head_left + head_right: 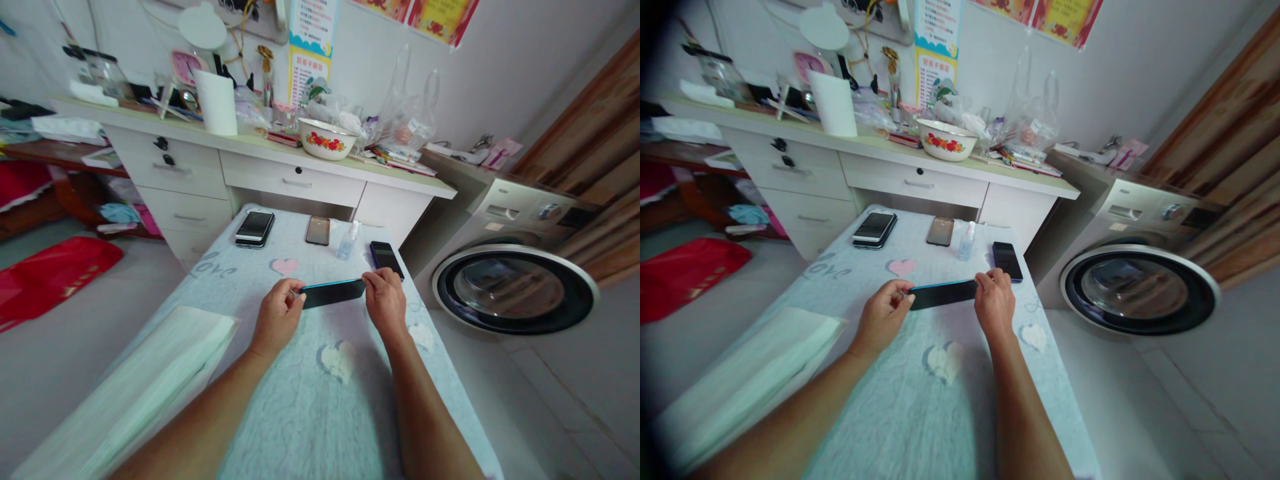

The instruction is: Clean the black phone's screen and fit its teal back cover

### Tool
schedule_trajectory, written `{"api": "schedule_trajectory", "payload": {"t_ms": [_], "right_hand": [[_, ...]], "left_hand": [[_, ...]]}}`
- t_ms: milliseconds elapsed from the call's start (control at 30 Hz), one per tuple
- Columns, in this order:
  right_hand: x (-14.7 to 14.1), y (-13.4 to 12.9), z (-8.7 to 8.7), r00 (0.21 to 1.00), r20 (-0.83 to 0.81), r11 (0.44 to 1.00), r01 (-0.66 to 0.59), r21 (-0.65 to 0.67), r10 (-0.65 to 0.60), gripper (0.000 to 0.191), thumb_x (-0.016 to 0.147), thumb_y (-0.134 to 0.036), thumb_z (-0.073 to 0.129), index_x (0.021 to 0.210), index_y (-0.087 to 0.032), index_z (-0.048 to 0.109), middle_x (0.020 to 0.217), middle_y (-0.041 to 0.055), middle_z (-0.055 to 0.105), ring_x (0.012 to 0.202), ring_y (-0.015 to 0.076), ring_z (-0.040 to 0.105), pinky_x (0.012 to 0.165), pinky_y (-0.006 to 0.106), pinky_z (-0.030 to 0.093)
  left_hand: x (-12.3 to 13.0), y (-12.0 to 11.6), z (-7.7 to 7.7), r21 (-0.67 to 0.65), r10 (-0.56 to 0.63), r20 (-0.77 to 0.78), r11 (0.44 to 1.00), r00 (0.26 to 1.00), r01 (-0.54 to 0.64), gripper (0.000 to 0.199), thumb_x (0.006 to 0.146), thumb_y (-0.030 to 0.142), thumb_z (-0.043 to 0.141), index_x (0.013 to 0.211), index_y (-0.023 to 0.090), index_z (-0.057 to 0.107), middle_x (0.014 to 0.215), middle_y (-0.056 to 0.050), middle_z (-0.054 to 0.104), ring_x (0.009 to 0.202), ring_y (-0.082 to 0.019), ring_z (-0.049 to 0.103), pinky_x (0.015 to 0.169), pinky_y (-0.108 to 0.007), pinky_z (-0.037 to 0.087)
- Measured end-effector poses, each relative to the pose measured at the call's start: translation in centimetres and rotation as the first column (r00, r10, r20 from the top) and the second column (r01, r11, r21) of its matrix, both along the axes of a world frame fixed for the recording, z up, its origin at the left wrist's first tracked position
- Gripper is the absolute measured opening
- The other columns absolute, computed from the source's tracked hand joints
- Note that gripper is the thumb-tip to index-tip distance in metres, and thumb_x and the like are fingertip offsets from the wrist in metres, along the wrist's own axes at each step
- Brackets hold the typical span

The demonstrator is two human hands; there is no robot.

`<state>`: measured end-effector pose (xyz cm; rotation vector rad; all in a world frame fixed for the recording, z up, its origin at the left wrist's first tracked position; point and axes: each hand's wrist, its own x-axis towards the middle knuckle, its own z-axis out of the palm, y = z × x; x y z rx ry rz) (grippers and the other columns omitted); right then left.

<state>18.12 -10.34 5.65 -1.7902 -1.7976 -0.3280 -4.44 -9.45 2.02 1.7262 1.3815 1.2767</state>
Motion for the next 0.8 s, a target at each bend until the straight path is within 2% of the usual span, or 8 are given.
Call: {"api": "schedule_trajectory", "payload": {"t_ms": [233,567,800], "right_hand": [[-1.0,0.0,-0.5,0.998,0.014,0.998,-0.055,0.039,0.055,0.024,0.092,-0.016,0.05,0.091,-0.022,0.073,0.093,0.0059,0.059,0.086,0.0199,0.047,0.072,0.03,0.038],[-5.1,-0.8,-0.4,0.98,0.02,0.98,-0.197,0.029,0.196,0.023,0.093,-0.015,0.049,0.096,-0.022,0.071,0.094,0.0069,0.059,0.087,0.0207,0.049,0.073,0.031,0.041],[-7.2,-1.1,-0.8,0.956,0.044,0.957,-0.29,0.009,0.289,0.024,0.095,-0.017,0.047,0.103,-0.022,0.069,0.096,0.0066,0.06,0.085,0.0205,0.048,0.076,0.031,0.041]], "left_hand": [[0.0,0.0,-0.3,0.009,-0.003,-0.008,1.0,1.0,0.003,0.016,0.084,0.027,0.052,0.095,0.019,0.06,0.073,0.003,0.057,0.065,-0.012,0.054,0.065,-0.025,0.043],[0.3,-0.4,-0.2,0.0,-0.002,-0.002,1.0,1.0,0.002,0.016,0.086,0.024,0.047,0.097,0.019,0.057,0.088,-0.002,0.063,0.08,-0.016,0.06,0.072,-0.028,0.045],[0.4,-0.5,-0.6,-0.028,0.003,0.059,1.0,0.998,-0.001,0.017,0.085,0.024,0.05,0.098,0.019,0.058,0.086,-0.002,0.064,0.076,-0.015,0.06,0.071,-0.027,0.046]]}}
